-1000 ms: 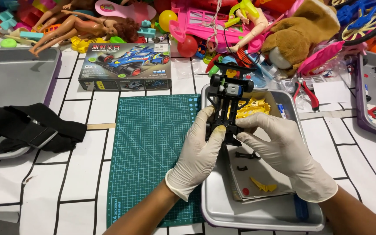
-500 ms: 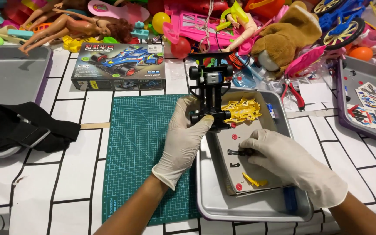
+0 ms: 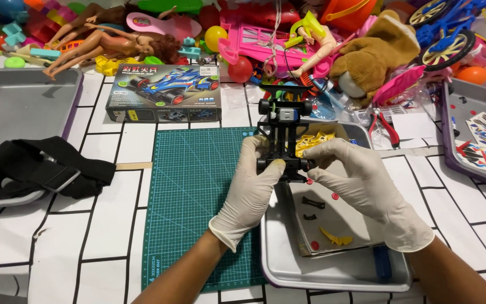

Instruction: Assembling a toy car by attaching the body shell to the chassis and inspecting the final build.

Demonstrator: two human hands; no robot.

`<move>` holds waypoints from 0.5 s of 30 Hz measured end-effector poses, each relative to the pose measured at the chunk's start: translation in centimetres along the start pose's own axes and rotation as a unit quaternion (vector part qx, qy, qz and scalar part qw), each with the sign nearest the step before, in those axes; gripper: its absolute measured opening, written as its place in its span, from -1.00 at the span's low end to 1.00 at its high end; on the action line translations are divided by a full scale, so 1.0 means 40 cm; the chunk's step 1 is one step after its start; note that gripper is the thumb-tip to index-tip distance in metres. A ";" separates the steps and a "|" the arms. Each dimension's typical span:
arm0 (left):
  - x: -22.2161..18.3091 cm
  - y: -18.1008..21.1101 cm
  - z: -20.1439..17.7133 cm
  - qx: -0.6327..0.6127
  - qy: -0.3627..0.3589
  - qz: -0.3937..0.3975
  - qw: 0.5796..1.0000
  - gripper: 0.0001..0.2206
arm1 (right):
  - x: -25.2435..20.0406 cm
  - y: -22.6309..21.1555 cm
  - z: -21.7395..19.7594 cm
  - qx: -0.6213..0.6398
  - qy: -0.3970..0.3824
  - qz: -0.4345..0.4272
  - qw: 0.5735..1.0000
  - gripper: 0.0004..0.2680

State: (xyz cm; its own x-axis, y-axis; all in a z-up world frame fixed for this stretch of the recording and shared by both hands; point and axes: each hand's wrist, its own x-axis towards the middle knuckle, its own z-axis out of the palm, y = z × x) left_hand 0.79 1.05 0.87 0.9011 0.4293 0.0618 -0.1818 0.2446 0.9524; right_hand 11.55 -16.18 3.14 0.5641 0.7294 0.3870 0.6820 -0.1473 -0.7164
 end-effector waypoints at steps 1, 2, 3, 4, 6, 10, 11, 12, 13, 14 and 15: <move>0.001 -0.001 0.000 0.000 0.004 -0.001 1.000 -0.73 | 0.002 0.002 0.003 0.002 -0.003 0.000 1.000 -0.80; 0.002 -0.002 -0.001 -0.003 0.003 -0.003 1.000 -0.71 | 0.004 0.005 0.007 0.022 0.006 0.015 1.000 -0.79; 0.002 -0.004 0.000 -0.006 0.002 -0.006 1.000 -0.69 | 0.004 0.008 0.010 0.041 0.015 0.032 0.999 -0.78; 0.002 -0.009 0.001 -0.007 0.005 -0.007 1.000 -0.69 | 0.001 0.011 0.012 0.043 0.012 0.032 0.999 -0.78; 0.003 -0.016 0.000 0.008 0.001 0.012 1.000 -0.70 | -0.003 0.016 0.019 0.085 0.022 0.024 0.996 -0.77; -0.004 -0.030 0.010 0.047 0.004 0.061 0.997 -0.66 | -0.024 -0.046 0.020 0.160 0.042 0.132 0.977 -0.77; -0.005 -0.038 0.011 0.056 -0.006 0.057 0.997 -0.67 | -0.026 -0.045 0.021 0.124 0.058 0.132 0.982 -0.77; -0.004 -0.046 0.011 0.066 -0.016 0.053 0.996 -0.67 | -0.028 -0.043 0.023 0.089 0.075 0.131 0.984 -0.77; -0.017 -0.021 0.005 0.076 0.008 0.055 0.996 -0.67 | -0.033 -0.022 0.030 0.104 0.057 0.122 0.985 -0.77; -0.025 0.003 0.002 0.070 0.001 0.015 0.997 -0.63 | -0.035 0.005 0.036 0.108 0.058 0.131 0.984 -0.76; -0.028 0.024 0.013 0.060 -0.018 -0.024 0.998 -0.60 | -0.044 0.031 0.029 0.105 0.068 0.143 0.982 -0.75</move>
State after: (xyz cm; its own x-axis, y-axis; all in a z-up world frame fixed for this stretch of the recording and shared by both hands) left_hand -0.18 0.33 1.87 0.9214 0.3879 0.0238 -0.0913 0.1565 0.9834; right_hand 10.87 -16.88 0.89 0.7854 0.5798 0.2167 0.3835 -0.1810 -0.9057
